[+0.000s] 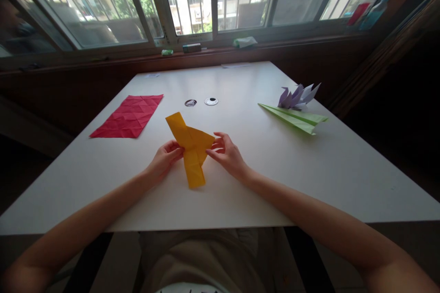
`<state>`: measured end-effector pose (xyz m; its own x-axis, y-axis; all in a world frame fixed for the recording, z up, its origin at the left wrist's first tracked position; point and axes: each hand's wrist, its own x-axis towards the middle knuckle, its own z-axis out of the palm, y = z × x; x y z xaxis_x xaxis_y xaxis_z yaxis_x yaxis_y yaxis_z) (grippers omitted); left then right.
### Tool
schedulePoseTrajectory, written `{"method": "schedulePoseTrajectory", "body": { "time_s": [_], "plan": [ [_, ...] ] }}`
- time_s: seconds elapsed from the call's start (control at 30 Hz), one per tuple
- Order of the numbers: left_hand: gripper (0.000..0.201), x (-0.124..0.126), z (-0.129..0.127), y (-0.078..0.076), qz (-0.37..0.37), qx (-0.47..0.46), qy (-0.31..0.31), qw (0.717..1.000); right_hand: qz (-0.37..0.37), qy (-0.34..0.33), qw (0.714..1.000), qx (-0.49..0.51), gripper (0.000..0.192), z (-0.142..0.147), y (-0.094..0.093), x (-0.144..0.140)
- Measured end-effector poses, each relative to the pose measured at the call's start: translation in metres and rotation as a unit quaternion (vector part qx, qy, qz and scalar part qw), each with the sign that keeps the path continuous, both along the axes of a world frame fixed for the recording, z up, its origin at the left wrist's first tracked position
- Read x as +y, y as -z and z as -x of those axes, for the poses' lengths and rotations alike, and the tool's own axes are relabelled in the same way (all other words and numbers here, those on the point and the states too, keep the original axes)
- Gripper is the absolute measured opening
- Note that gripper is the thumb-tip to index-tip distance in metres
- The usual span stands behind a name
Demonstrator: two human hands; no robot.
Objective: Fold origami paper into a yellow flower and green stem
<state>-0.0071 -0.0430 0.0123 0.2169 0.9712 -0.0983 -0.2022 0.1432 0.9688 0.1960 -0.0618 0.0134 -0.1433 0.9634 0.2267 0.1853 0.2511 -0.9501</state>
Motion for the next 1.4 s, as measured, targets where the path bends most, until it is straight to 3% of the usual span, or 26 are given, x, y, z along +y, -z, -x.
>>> {"method": "schedulePoseTrajectory", "body": {
  "time_s": [0.1, 0.17, 0.47, 0.8, 1.4],
  "plan": [
    [0.024, -0.0039, -0.0026, -0.0019, -0.004, -0.006, 0.009, 1.0, 0.086, -0.102, 0.987, 0.086, 0.049, 0.0017, 0.0032, 0.0013],
    [0.026, -0.0062, -0.0041, -0.0033, -0.004, -0.008, 0.03, 1.0, 0.094, -0.117, 0.981, 0.12, 0.05, 0.0028, 0.0051, 0.0022],
    [0.03, -0.0052, -0.0041, -0.003, -0.01, 0.004, 0.039, 0.999, 0.11, -0.106, 0.975, 0.163, 0.042, 0.0029, 0.0029, 0.0036],
    [0.025, -0.0048, -0.0027, -0.003, -0.012, 0.015, 0.036, 0.999, 0.108, -0.063, 0.984, 0.125, 0.031, 0.0019, 0.0015, 0.0042],
    [0.023, -0.0023, -0.0012, -0.0023, -0.019, 0.007, 0.014, 1.0, 0.118, -0.082, 0.98, 0.136, 0.029, -0.0008, 0.0004, 0.0043]
  ]
}}
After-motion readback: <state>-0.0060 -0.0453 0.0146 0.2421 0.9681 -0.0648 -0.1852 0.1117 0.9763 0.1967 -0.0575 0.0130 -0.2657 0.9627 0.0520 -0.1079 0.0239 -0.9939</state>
